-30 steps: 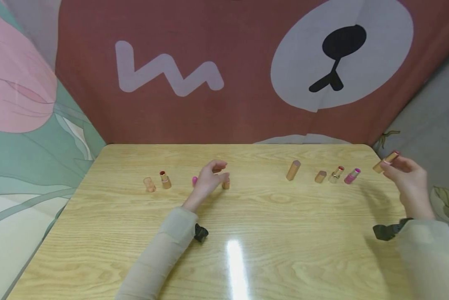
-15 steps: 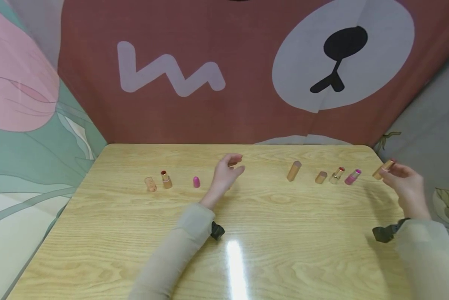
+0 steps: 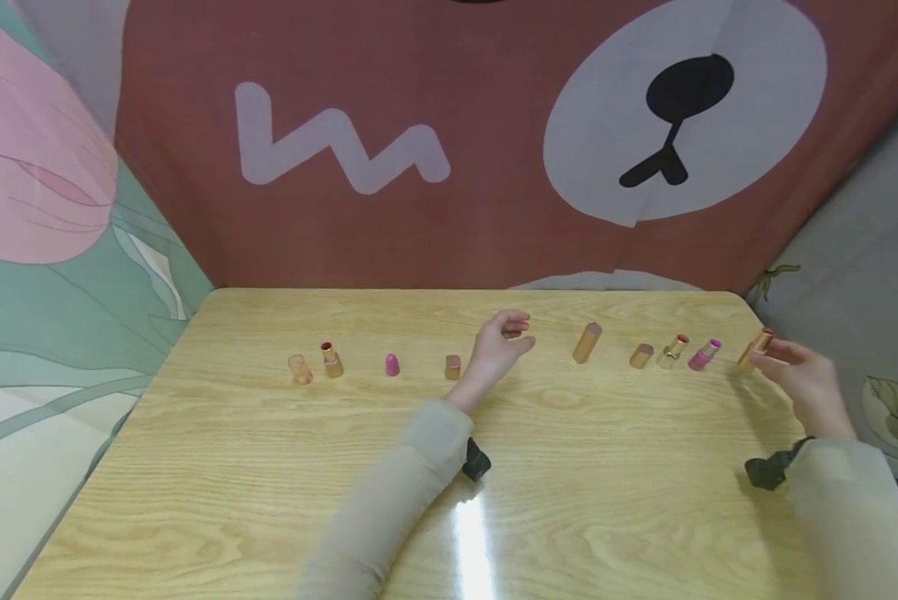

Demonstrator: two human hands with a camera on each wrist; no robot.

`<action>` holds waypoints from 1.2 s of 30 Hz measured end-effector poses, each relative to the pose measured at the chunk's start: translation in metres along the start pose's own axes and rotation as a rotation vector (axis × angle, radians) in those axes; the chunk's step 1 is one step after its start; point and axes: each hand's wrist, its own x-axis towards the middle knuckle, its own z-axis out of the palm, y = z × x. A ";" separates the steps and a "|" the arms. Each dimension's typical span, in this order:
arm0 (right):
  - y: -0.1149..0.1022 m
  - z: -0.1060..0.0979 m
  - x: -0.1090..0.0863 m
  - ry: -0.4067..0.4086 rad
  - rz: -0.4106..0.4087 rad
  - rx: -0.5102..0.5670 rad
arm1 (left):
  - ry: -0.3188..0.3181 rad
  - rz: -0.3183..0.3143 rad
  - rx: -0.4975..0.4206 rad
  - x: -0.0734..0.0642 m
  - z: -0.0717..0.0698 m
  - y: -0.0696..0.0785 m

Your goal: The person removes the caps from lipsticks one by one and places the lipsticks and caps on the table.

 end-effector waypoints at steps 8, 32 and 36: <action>0.009 0.003 0.004 -0.020 0.003 -0.089 | -0.008 -0.012 -0.007 0.011 0.029 -0.007; 0.019 0.000 0.013 -0.111 0.135 -0.184 | 0.032 -0.069 -0.044 0.029 0.072 -0.020; 0.021 0.001 0.014 -0.135 0.139 -0.231 | 0.010 -0.082 -0.052 0.030 0.077 -0.018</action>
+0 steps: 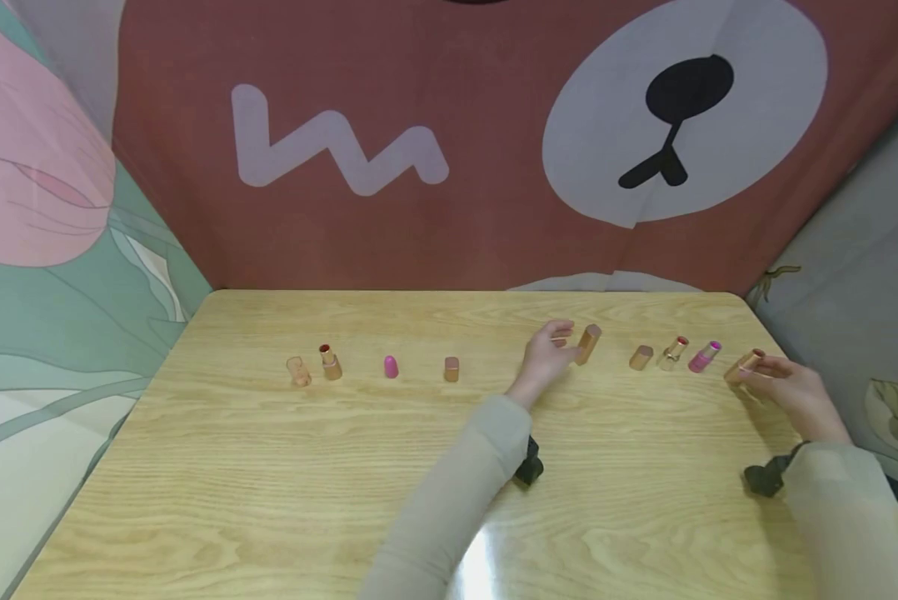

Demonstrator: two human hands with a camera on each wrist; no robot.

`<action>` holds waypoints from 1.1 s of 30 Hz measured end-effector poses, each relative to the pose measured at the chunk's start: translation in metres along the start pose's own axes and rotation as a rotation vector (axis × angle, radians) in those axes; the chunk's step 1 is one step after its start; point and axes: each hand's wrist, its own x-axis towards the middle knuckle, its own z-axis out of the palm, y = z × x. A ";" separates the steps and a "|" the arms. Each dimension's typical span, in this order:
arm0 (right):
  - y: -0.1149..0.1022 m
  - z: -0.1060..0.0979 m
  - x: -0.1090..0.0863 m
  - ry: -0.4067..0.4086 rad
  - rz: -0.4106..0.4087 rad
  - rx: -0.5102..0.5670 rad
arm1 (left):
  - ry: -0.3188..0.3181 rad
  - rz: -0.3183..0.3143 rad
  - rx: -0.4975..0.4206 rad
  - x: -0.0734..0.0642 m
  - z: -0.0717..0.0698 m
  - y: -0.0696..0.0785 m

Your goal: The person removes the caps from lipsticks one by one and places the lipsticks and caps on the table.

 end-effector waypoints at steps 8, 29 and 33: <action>0.003 -0.002 0.002 -0.032 0.023 0.028 | 0.011 0.002 0.002 0.003 0.008 0.000; 0.006 0.000 0.003 -0.113 -0.053 0.279 | -0.105 0.018 0.062 0.006 0.014 0.003; 0.008 0.000 0.004 -0.136 -0.063 0.342 | -0.088 0.073 0.098 0.009 0.016 -0.003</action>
